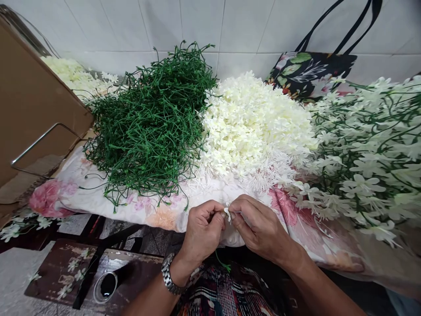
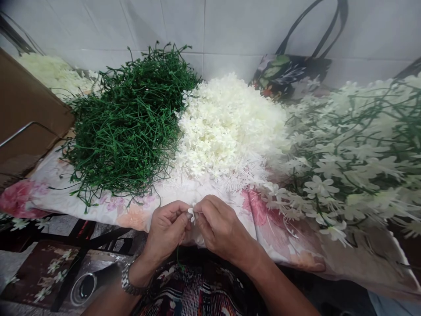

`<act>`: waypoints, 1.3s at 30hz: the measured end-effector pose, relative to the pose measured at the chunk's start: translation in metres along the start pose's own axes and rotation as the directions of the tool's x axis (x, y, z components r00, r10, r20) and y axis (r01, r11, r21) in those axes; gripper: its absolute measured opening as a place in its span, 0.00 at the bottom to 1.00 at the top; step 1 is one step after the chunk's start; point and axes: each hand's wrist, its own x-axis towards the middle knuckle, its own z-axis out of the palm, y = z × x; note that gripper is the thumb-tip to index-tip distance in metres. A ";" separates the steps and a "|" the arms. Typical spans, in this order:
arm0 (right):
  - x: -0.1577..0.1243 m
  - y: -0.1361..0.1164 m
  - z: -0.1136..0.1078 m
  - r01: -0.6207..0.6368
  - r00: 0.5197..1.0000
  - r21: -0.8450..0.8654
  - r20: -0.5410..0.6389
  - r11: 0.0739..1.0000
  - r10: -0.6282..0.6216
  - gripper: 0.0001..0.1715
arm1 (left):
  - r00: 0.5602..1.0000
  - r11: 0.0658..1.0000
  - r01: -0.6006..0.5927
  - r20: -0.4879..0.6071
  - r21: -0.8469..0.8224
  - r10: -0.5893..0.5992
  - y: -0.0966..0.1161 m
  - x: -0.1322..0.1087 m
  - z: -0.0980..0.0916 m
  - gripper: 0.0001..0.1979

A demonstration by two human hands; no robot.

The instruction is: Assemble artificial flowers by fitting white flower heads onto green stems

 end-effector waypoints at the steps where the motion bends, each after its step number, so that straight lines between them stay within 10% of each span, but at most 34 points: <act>1: 0.000 0.000 0.000 0.001 1.000 -0.002 0.004 1.000 -0.001 0.09 | 1.000 1.000 0.000 0.002 0.003 0.000 0.000 0.000 0.000 0.07; 27: -0.002 -0.001 -0.008 -0.078 0.997 0.106 -0.001 0.991 0.078 0.06 | 0.999 0.987 0.036 0.015 -0.158 -0.034 -0.005 0.000 -0.005 0.07; 32: -0.003 -0.006 -0.008 -0.180 0.983 0.113 0.033 0.977 0.178 0.32 | 0.998 0.990 -0.059 -0.018 -0.130 0.057 -0.009 -0.003 -0.006 0.06; 39: -0.003 -0.008 -0.004 -0.112 0.989 0.100 -0.087 0.989 0.121 0.08 | 0.996 0.995 -0.088 -0.002 -0.055 0.088 -0.008 -0.002 -0.004 0.06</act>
